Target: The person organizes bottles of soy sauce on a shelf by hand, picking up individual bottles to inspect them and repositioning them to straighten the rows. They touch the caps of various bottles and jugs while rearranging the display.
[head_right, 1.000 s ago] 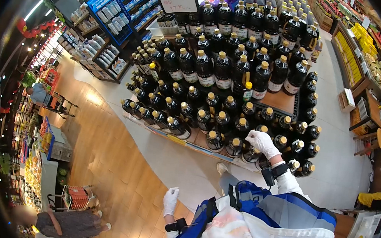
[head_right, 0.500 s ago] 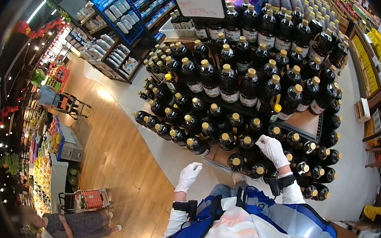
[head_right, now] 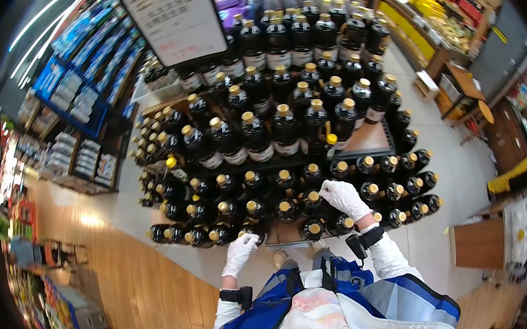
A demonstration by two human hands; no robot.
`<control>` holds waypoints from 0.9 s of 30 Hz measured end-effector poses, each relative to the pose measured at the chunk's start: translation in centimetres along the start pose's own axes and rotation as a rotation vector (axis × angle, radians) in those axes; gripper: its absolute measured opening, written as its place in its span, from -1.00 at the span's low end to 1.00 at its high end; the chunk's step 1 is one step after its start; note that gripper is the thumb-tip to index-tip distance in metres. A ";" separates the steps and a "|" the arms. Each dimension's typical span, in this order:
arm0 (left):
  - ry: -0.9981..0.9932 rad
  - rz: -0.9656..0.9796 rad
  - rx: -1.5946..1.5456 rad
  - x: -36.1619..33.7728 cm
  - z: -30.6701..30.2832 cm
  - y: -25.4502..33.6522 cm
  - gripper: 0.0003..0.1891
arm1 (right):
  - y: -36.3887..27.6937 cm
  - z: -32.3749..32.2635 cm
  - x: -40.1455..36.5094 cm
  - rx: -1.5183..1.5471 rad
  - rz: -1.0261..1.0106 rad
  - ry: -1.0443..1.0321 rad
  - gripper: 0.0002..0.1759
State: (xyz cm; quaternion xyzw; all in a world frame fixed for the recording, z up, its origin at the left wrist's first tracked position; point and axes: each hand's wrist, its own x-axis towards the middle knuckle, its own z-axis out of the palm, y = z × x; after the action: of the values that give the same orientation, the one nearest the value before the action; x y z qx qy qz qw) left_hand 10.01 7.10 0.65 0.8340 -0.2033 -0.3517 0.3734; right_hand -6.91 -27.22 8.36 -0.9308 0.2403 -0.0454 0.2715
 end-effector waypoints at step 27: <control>0.232 0.435 0.400 -0.8 31.1 21.3 -0.80 | 28.6 -12.6 -14.0 0.036 0.080 -0.043 -0.68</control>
State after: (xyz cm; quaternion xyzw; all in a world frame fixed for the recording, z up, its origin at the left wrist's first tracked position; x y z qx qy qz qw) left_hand -15.13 -20.89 2.58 0.8624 -0.3980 -0.1191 0.2893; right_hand -34.00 -47.78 4.60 -0.9162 0.2704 -0.0189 0.2951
